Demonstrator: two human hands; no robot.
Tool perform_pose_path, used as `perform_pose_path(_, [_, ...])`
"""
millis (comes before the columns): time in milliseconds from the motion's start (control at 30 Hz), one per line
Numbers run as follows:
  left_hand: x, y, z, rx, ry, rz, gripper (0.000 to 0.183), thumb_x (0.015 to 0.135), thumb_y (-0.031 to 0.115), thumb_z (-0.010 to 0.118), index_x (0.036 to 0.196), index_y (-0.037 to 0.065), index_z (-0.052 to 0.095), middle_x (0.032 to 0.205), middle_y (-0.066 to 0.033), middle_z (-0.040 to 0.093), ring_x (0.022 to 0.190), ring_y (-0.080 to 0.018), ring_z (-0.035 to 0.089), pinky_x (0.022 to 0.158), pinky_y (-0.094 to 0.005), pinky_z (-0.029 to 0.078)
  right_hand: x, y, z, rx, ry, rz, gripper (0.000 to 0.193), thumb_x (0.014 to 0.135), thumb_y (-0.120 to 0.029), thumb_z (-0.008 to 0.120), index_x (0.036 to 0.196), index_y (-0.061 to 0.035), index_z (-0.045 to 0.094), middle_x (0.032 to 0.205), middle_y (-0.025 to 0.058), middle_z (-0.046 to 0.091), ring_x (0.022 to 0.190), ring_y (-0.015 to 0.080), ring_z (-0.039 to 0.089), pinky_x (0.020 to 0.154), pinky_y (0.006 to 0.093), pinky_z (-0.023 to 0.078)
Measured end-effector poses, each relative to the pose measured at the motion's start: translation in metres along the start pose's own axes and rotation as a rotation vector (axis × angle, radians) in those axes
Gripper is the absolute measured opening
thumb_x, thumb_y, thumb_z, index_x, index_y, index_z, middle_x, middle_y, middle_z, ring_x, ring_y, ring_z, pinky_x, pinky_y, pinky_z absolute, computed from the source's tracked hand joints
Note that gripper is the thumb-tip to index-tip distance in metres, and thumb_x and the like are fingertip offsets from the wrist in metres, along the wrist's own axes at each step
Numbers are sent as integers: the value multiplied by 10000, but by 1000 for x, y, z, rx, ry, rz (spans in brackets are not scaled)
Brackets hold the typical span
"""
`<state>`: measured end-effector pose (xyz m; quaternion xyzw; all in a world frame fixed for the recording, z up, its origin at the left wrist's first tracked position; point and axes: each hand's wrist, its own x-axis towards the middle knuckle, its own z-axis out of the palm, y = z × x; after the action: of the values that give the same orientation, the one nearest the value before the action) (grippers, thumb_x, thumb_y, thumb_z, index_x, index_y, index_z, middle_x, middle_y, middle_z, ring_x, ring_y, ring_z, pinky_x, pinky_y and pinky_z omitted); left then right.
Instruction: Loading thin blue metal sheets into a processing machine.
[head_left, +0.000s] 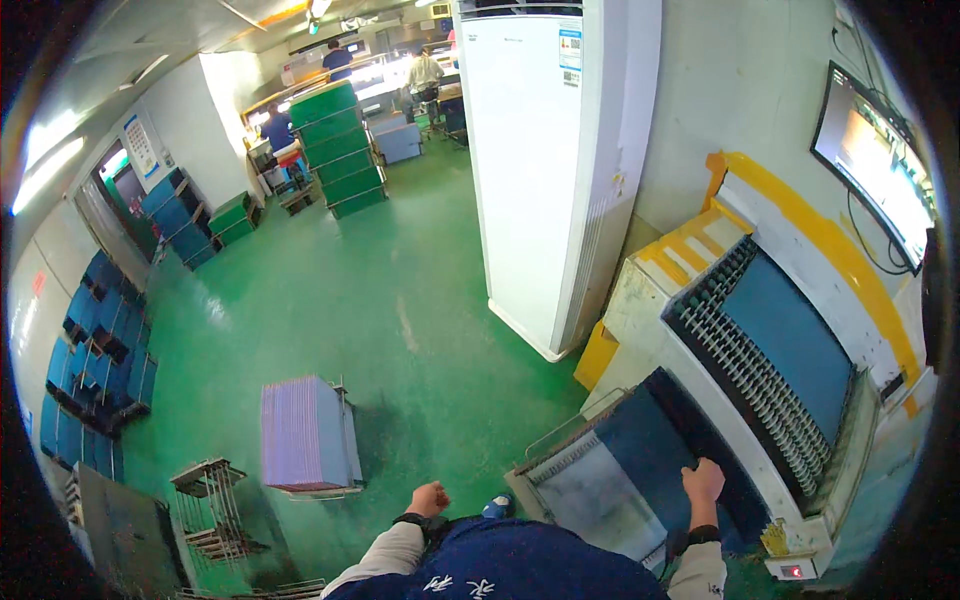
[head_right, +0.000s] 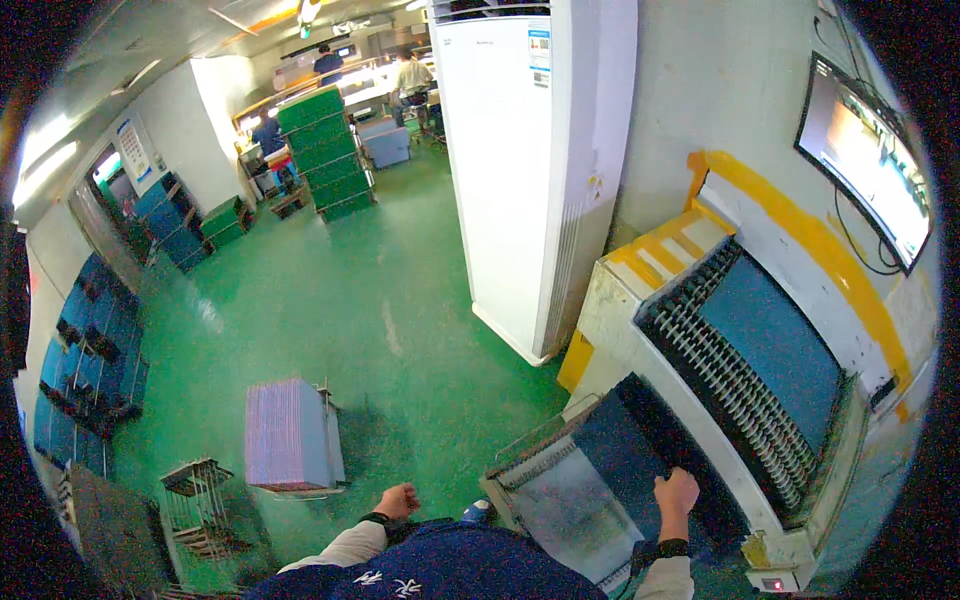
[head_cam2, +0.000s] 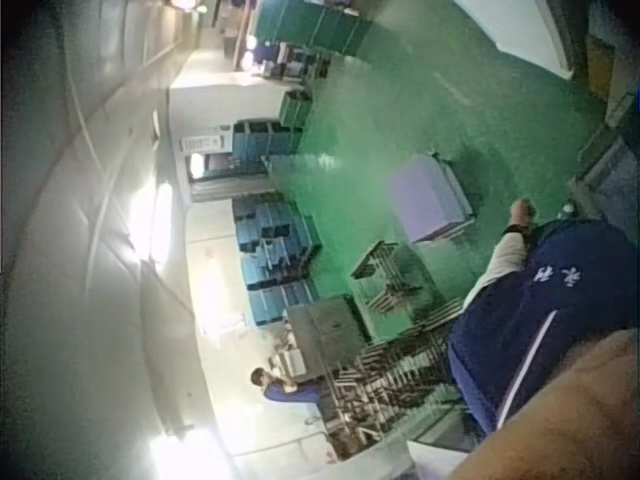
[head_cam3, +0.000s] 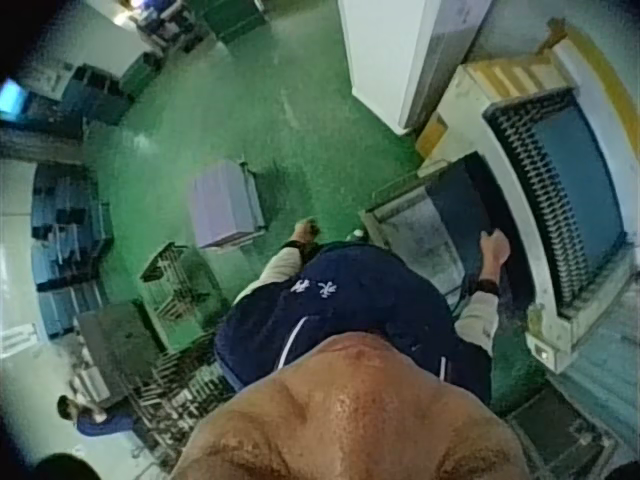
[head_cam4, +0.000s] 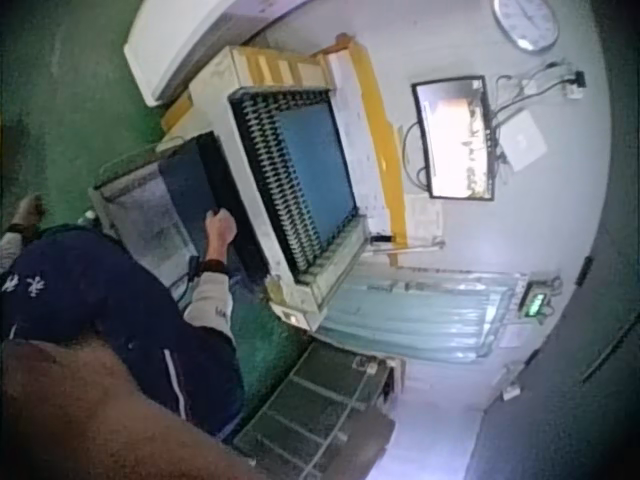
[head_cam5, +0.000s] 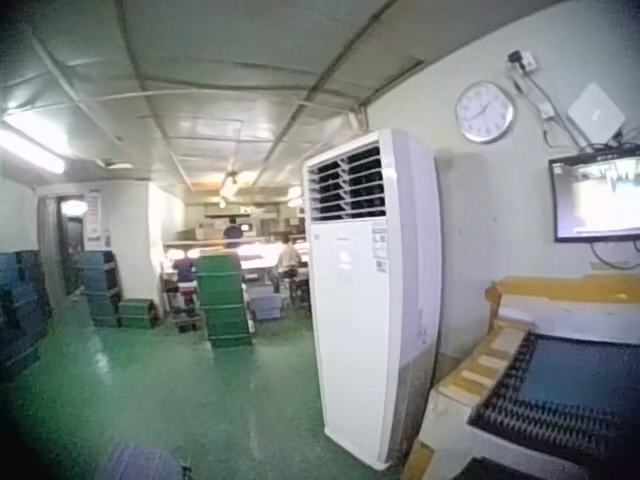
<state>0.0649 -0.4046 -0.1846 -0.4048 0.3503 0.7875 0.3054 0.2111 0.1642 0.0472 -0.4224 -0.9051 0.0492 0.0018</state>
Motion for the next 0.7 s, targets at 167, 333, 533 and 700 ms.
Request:
perform_pose_path(167, [21,-8,-10,436,-345,109,154,868,125,586,780,42,490,691,-53,466,623,-212,504,655,-402,487,5,-4,0,36,-15,-1,435,678,-282,746,1008,-10,667,985,195,660,954,350,627,844,418,493])
perform_pose_path(333, [25,-10,30,327,-92,-39,167,887,171,583,809,37,521,709,-70,501,648,-224,529,655,-399,494,-2,-6,-17,8,-87,76,445,687,-286,745,1035,-20,665,1010,194,657,969,347,624,852,417,491])
perform_pose_path(533, [28,-14,30,243,-67,-24,145,881,151,588,833,19,554,716,-91,521,664,-239,540,648,-396,488,-2,-6,-14,9,-102,94,396,693,-291,742,985,-33,675,973,179,668,944,335,634,830,416,498])
perform_pose_path(700, [51,-8,-12,701,-300,237,103,823,103,626,834,24,561,716,-70,528,690,-213,554,648,-374,494,2,-6,-1,29,-15,14,323,706,-310,723,881,-44,672,912,176,671,890,337,646,786,426,513])
